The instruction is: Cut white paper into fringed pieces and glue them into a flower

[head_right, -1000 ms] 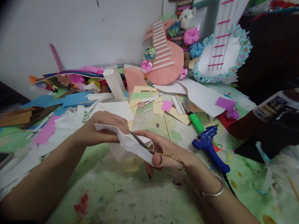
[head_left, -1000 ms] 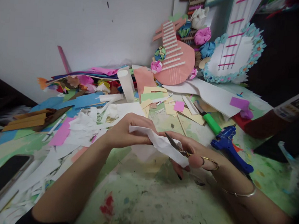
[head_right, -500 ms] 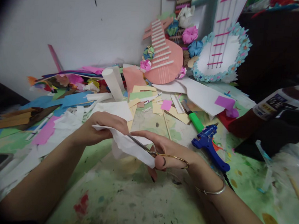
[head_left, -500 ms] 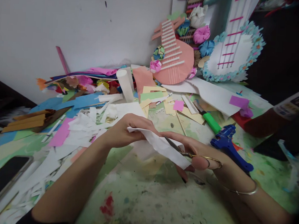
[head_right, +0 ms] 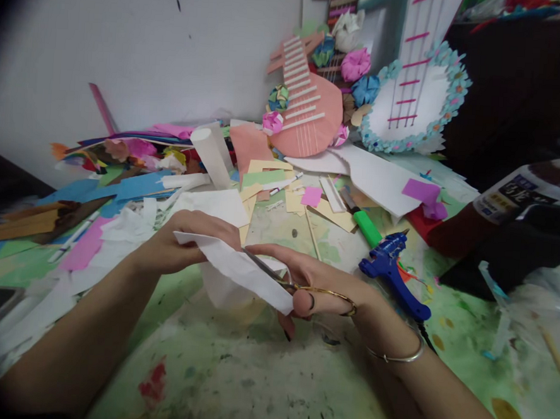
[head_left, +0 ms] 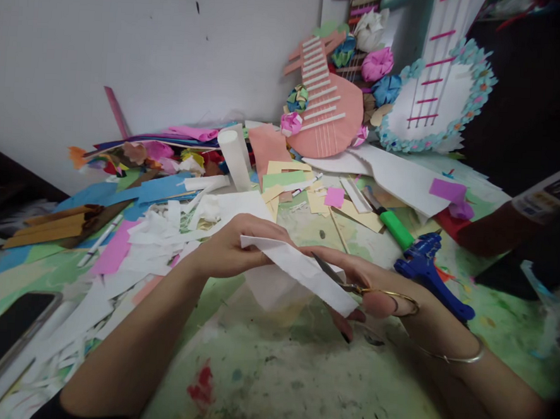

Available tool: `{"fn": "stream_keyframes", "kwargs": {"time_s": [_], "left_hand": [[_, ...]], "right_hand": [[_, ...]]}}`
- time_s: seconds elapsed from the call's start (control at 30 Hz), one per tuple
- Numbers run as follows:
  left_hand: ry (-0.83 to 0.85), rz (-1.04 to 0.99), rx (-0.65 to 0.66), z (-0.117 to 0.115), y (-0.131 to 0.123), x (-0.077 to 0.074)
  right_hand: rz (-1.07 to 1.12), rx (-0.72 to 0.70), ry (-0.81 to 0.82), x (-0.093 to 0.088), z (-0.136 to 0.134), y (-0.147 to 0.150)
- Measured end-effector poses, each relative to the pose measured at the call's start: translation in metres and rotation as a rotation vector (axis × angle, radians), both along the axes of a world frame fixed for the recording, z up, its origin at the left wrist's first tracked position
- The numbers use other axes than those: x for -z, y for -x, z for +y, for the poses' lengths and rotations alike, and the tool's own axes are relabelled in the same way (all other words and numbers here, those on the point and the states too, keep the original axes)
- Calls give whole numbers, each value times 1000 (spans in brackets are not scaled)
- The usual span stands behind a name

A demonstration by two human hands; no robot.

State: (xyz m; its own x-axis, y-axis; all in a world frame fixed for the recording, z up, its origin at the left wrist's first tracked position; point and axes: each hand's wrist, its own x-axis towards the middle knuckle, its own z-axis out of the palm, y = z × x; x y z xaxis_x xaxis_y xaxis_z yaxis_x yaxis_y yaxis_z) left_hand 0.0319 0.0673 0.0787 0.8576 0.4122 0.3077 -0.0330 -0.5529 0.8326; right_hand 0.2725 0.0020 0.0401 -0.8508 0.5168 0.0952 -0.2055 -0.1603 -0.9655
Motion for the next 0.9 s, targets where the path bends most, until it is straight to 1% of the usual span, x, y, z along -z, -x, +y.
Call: {"fn": "stream_keyframes", "kwargs": {"time_s": [0.1,0.17,0.4,0.57,0.77,0.9], "left_hand": [[-36,29,-68,-1,1,0],[-48,33,-84,-1,1,0],[-22,23,21,0,-1,0],[-29,45,18,0,-2,-1],[-62,56,57,-3,-1,-3],[-9,102,53,-2,-1,-1]], "right_hand": [[27,5,28,2,0,0],[40,6,42,4,-1,0],[42,13,66,6,-2,0],[63,47,14,4,-4,1],[-4,82,-20,3,-3,1],[-67,137,-46,4,-2,1]]}}
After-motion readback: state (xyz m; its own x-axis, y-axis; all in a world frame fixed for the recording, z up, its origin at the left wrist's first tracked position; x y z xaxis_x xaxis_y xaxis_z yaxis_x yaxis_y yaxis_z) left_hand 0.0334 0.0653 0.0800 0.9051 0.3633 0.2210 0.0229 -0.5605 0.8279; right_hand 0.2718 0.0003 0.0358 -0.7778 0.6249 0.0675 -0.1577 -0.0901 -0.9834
